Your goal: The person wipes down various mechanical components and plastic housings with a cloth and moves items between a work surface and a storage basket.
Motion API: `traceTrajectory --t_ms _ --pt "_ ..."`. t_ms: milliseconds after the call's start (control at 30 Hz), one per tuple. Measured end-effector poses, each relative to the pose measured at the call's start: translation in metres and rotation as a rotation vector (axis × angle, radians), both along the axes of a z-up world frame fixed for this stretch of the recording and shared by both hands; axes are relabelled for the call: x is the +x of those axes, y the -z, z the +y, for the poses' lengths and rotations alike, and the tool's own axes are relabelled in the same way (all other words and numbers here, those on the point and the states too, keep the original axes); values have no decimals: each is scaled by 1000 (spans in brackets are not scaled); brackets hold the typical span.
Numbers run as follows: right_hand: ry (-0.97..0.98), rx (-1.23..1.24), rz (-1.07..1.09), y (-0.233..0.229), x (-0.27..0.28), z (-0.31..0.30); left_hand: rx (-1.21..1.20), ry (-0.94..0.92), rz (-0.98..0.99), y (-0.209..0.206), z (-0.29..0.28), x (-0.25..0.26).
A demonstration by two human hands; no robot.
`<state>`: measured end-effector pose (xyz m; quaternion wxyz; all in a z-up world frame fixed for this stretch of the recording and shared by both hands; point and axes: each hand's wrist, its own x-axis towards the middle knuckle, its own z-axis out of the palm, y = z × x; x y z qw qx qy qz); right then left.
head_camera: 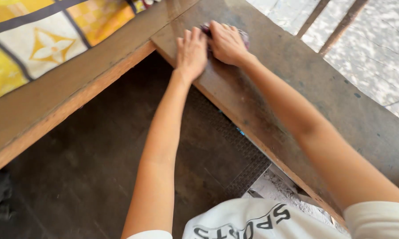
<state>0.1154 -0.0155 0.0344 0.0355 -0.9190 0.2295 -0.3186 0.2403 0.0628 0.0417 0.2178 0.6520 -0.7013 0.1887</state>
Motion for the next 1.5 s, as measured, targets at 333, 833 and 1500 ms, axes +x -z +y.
traceTrajectory --t_ms 333,833,1500 --pt "-31 231 234 -10 -187 137 352 296 -3 -3 130 -158" --pt "-52 71 103 -21 14 52 84 13 23 -16 56 13" --pt "-190 -10 18 -34 87 -25 38 -105 -155 -16 -20 89"
